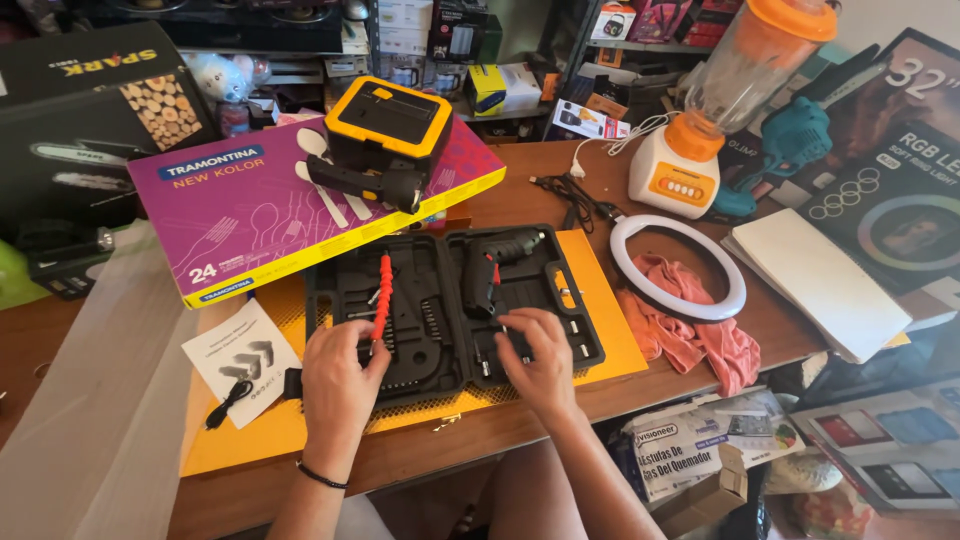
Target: The person opens a black plastic toolkit, removes a cordless drill and a manual, and then systematically arranges various drill bits and attachments into their designated slots within the case before closing it.
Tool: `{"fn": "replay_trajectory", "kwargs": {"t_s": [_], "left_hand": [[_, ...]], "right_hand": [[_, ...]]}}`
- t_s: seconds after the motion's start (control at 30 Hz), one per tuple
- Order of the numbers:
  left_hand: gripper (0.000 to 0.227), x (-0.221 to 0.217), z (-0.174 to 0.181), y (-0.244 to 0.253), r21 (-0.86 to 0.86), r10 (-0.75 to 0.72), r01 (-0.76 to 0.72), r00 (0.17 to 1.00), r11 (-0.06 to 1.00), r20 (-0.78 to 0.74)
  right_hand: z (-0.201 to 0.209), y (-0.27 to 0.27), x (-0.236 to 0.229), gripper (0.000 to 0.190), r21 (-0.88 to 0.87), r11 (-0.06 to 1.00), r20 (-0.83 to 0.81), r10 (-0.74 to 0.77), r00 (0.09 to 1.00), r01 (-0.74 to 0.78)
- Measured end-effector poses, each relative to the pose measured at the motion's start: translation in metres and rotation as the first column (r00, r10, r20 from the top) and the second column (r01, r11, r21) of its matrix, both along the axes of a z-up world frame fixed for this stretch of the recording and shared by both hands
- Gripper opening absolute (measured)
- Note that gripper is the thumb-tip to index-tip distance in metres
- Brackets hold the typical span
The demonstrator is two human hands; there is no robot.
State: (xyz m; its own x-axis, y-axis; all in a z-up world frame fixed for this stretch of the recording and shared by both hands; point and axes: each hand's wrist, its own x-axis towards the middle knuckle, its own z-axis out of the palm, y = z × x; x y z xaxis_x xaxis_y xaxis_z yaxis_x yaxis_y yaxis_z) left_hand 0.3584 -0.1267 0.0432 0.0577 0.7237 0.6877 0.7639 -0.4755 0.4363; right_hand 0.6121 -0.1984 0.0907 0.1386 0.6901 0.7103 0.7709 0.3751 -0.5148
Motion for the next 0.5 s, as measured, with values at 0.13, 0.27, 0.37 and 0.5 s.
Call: {"fn": "replay_trajectory", "kwargs": {"t_s": [0.13, 0.27, 0.37, 0.5], "left_hand": [[0.017, -0.002, 0.004, -0.005, -0.003, -0.052, 0.052, 0.997, 0.999, 0.056], [0.015, -0.002, 0.011, -0.013, -0.032, -0.078, 0.081, 0.993, 0.996, 0.094], [0.012, -0.002, 0.020, -0.017, -0.040, -0.151, 0.155, 0.985, 0.987, 0.090], [0.016, 0.000, 0.014, -0.013, -0.004, -0.169, 0.169, 0.984, 0.986, 0.064]], "right_hand": [[-0.004, 0.011, -0.021, 0.022, -0.009, 0.998, 0.017, 0.065, 0.998, -0.065], [0.002, 0.022, -0.050, 0.026, -0.017, 0.977, 0.185, 0.211, 0.960, -0.211], [0.002, 0.034, -0.070, 0.028, -0.036, 0.961, 0.275, 0.274, 0.921, -0.275], [-0.011, 0.054, -0.082, 0.033, -0.087, 0.935, 0.298, 0.354, 0.887, -0.344]]}}
